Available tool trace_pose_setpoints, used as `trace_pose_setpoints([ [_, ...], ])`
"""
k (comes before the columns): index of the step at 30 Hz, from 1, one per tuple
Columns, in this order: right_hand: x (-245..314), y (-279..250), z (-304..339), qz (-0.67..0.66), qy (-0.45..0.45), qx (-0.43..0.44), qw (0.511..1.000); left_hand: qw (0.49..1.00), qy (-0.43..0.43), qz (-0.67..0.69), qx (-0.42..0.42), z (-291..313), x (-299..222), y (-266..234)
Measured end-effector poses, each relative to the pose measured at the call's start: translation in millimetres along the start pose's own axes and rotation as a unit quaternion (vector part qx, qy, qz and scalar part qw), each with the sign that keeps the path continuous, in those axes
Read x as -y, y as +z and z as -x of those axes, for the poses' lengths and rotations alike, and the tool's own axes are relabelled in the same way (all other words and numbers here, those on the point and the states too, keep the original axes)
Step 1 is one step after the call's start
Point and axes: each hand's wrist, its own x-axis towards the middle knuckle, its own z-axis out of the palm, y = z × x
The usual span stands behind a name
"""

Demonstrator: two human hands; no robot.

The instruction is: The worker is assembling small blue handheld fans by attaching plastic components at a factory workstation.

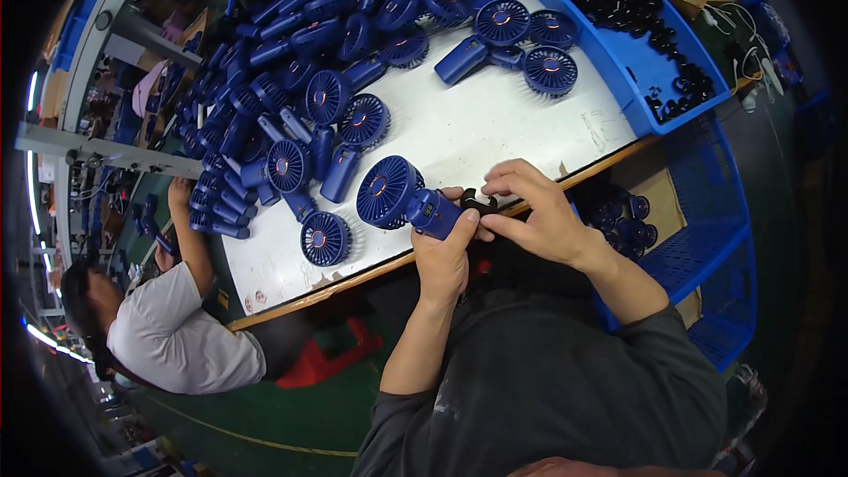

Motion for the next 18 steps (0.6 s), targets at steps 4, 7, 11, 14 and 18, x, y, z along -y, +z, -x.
trace_pose_setpoints([
  [4, -1.0, -6.5, -1.7, -0.065, 0.044, 0.064, 0.995, 0.999, -0.048, 0.012, 0.016, 2.9, -12.1, 3.0],
  [7, 6.9, -14.6, -23.0, 0.021, -0.120, 0.078, 0.989, 0.979, -0.156, 0.010, 0.133, 4.4, -15.5, -7.0],
  [11, 15.3, -12.4, -42.4, 0.075, -0.192, 0.125, 0.970, 0.960, -0.163, 0.086, 0.209, 10.9, -2.7, -18.0],
  [14, 16.5, -9.9, -36.2, 0.124, -0.172, 0.157, 0.964, 0.964, -0.154, 0.162, 0.146, 8.2, -0.4, -10.1],
  [18, 24.6, 2.2, -9.7, 0.197, -0.125, 0.129, 0.964, 0.983, -0.145, 0.109, -0.001, 10.3, -4.5, 16.4],
])
